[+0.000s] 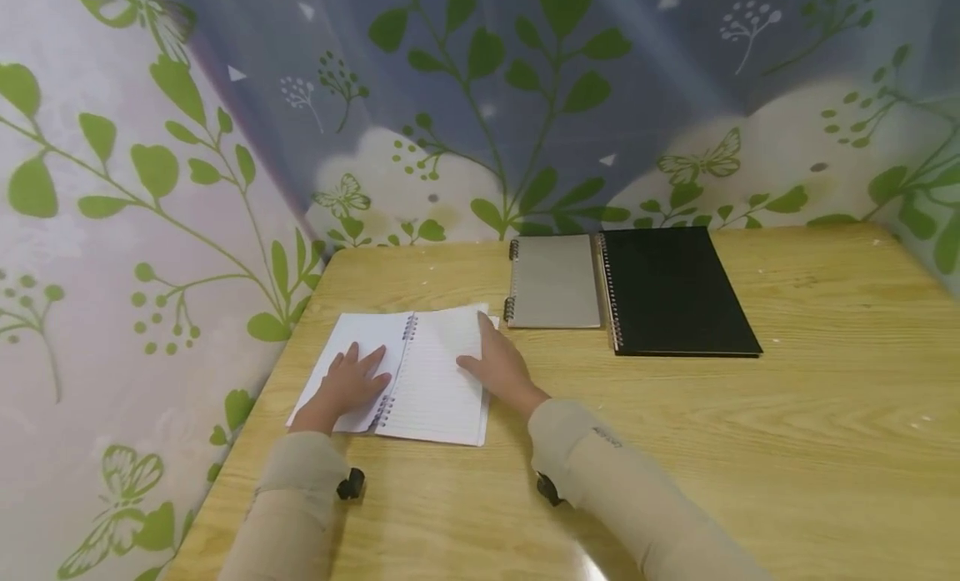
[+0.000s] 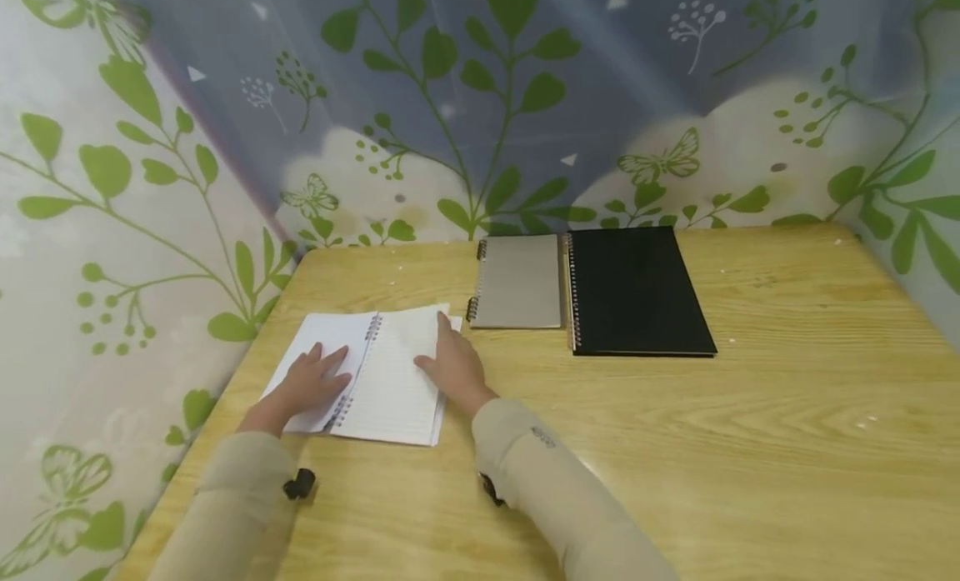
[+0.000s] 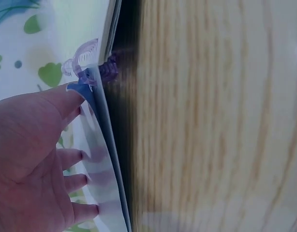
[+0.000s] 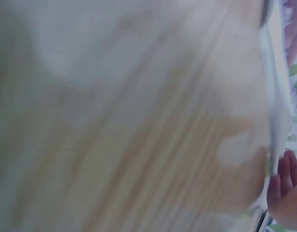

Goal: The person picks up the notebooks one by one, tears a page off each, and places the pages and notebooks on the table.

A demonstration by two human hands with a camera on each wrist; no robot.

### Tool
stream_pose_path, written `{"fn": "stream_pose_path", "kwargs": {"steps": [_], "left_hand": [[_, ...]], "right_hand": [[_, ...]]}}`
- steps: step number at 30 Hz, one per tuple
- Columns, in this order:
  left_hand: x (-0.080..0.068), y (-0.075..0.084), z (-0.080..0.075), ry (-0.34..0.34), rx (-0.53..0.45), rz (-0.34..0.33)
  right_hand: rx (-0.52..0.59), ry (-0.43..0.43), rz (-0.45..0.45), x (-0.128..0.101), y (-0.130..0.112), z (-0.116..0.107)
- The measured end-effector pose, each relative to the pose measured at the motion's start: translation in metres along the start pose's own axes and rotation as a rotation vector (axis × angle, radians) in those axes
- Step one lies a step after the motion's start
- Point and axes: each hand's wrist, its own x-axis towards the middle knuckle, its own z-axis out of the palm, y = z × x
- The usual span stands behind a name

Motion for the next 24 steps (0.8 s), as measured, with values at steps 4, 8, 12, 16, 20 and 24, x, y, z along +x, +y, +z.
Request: {"fn": "stream_pose_path", "kwargs": {"steps": [4, 8, 12, 16, 20, 24], "left_hand": [[-0.001, -0.002, 0.001, 0.006, 0.004, -0.002], [-0.001, 0.002, -0.001, -0.002, -0.014, -0.011], [0.001, 0.009, -0.004, -0.047, -0.035, -0.024], [0.002, 0.016, -0.008, -0.082, -0.029, -0.019], [0.002, 0.017, -0.010, -0.099, -0.007, -0.015], [0.003, 0.016, -0.008, -0.119, -0.013, -0.041]], "right_hand": [[0.301, -0.011, 0.158, -0.004, -0.012, 0.004], [0.249, 0.030, 0.193, -0.007, -0.014, 0.003], [0.126, 0.093, 0.189, -0.008, -0.011, 0.000], [0.110, 0.103, 0.180, -0.007, -0.010, -0.002], [0.133, 0.065, 0.189, -0.005, -0.008, -0.003], [0.152, 0.003, 0.192, -0.005, -0.007, -0.002]]}}
